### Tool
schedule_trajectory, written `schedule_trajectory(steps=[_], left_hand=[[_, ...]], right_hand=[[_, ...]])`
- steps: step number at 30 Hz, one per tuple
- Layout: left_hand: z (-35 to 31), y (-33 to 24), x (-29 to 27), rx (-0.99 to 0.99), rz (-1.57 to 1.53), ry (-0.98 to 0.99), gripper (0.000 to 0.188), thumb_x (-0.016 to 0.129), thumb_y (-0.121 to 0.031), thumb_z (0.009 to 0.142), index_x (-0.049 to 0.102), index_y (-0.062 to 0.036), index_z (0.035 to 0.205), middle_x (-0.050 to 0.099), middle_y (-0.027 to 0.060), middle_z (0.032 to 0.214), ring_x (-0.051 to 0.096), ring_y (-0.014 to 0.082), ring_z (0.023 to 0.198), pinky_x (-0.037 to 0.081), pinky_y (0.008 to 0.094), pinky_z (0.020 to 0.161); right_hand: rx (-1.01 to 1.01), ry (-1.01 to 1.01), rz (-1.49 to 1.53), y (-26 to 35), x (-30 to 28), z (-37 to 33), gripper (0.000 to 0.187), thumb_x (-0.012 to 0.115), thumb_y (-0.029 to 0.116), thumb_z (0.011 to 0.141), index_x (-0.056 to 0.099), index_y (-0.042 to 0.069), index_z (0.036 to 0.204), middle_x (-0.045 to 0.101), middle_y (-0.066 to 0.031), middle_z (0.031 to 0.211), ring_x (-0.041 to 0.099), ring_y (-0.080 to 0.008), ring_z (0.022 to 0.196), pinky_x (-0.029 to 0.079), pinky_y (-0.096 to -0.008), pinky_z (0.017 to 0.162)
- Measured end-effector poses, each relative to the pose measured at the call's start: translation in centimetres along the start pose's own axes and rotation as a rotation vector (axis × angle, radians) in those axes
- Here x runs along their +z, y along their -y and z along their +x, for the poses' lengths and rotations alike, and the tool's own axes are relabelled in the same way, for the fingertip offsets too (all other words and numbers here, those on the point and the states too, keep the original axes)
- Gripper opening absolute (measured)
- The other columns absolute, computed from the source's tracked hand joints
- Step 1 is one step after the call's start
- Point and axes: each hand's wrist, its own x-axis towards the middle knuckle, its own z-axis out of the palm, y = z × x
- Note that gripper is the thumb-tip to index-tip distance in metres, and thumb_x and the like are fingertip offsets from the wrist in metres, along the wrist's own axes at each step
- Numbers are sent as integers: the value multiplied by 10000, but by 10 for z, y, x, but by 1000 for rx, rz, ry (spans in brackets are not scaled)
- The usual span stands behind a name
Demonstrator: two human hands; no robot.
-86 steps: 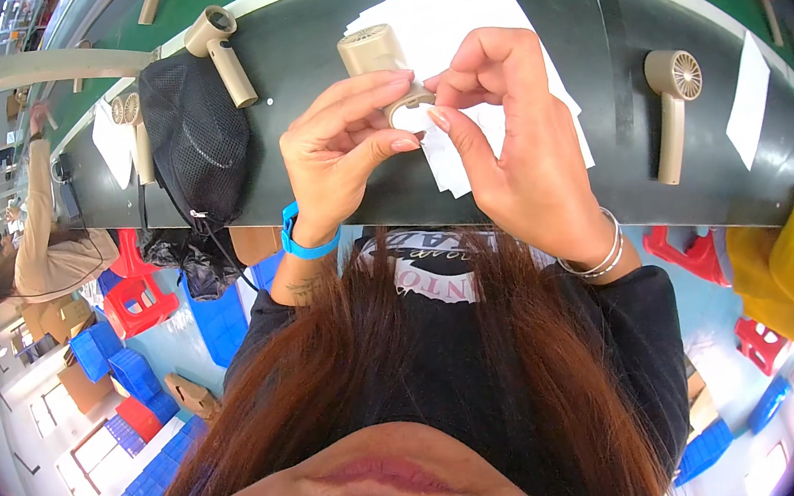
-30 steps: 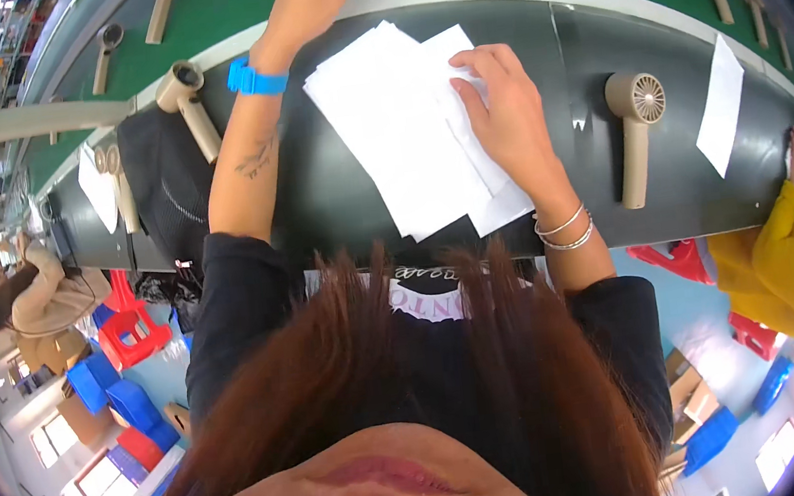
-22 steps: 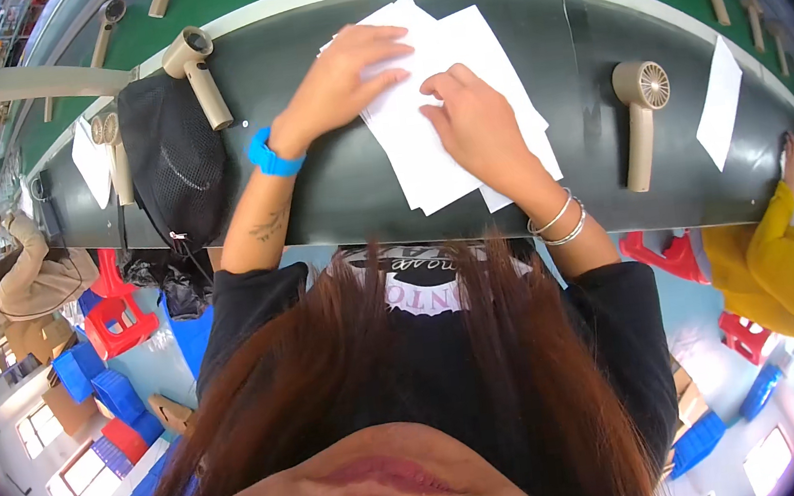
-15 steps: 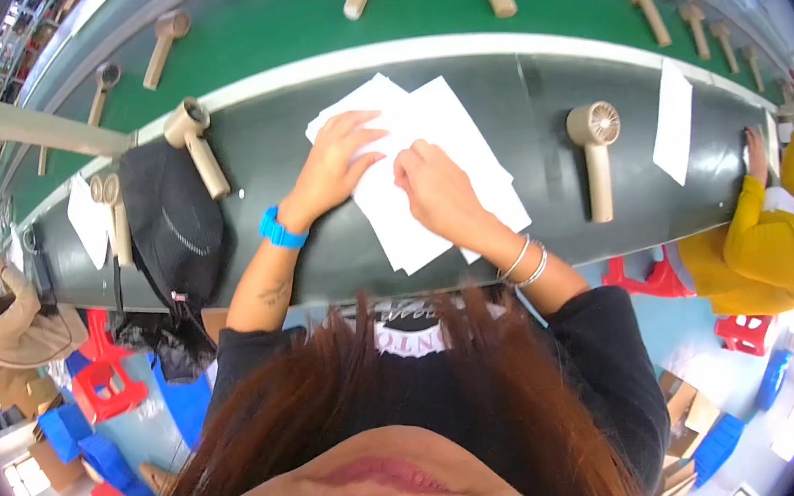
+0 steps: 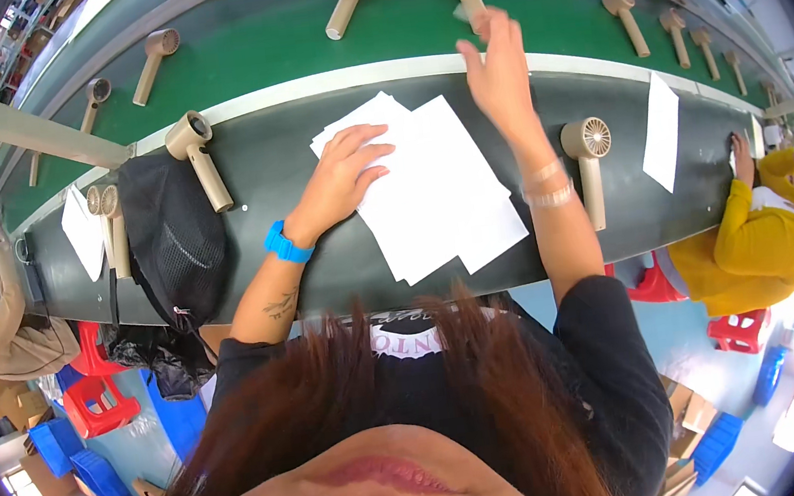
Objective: The person peels adhesive pads from sheets by hand and attaches them onto the bases of portable handheld fans, taking the fans from and placing them onto a conveyor belt.
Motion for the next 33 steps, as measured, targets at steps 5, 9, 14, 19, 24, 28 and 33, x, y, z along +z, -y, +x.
schedule_trajectory(steps=[5, 9, 14, 19, 24, 28, 33], left_hand=[[-2, 2, 8, 45, 33, -54, 258, 687, -105, 764, 646, -53, 1013, 530, 138, 1232, 479, 330, 1143, 411, 415, 947], [-6, -1, 9, 32, -13, -61, 262, 686, -114, 769, 645, -53, 1020, 519, 147, 1226, 478, 338, 1131, 413, 416, 945], [-8, -8, 2, -8, 8, -150, 300, 698, -112, 768, 636, -50, 1054, 521, 146, 1227, 493, 342, 1115, 416, 412, 939], [15, -46, -31, 3, -113, -332, 447, 734, -78, 738, 594, -50, 1161, 525, 142, 1245, 603, 271, 934, 497, 347, 789], [22, -82, -43, -107, -346, -329, 578, 723, 26, 709, 524, -30, 1249, 594, 118, 1169, 623, 144, 754, 503, 249, 628], [4, -74, -33, -68, -216, -411, 433, 674, 45, 748, 586, -41, 1164, 632, 115, 1061, 648, 190, 770, 534, 280, 639], [1, -85, -30, -134, -340, -431, 409, 628, 85, 763, 604, -42, 1152, 635, 115, 1069, 655, 214, 852, 545, 292, 666]], right_hand=[[182, -28, -382, -60, 49, 23, 576, 682, 118, 792, 361, 73, 1268, 564, -183, 1091, 590, -355, 951, 491, -407, 750], [273, 21, -213, -48, 28, 42, 630, 701, 120, 773, 334, 78, 1283, 626, -186, 980, 633, -383, 818, 504, -422, 703], [45, -104, 28, 56, -41, 43, 657, 721, 83, 780, 314, 71, 1295, 651, -139, 937, 644, -213, 706, 508, -302, 636], [80, 157, 387, 107, -48, -10, 718, 745, 16, 750, 277, 18, 1295, 638, -142, 1008, 618, -152, 769, 493, -246, 680], [-101, 147, 421, 132, -38, -56, 752, 744, -37, 723, 271, 19, 1306, 609, -169, 1105, 628, -193, 879, 520, -298, 778], [142, 277, 747, 135, -46, -65, 610, 688, -66, 764, 359, 7, 1272, 580, -159, 1136, 611, -208, 953, 527, -306, 790], [-43, 108, 488, 109, -64, -71, 243, 571, -80, 853, 505, -15, 1078, 529, -106, 1050, 560, -174, 977, 470, -269, 834]])
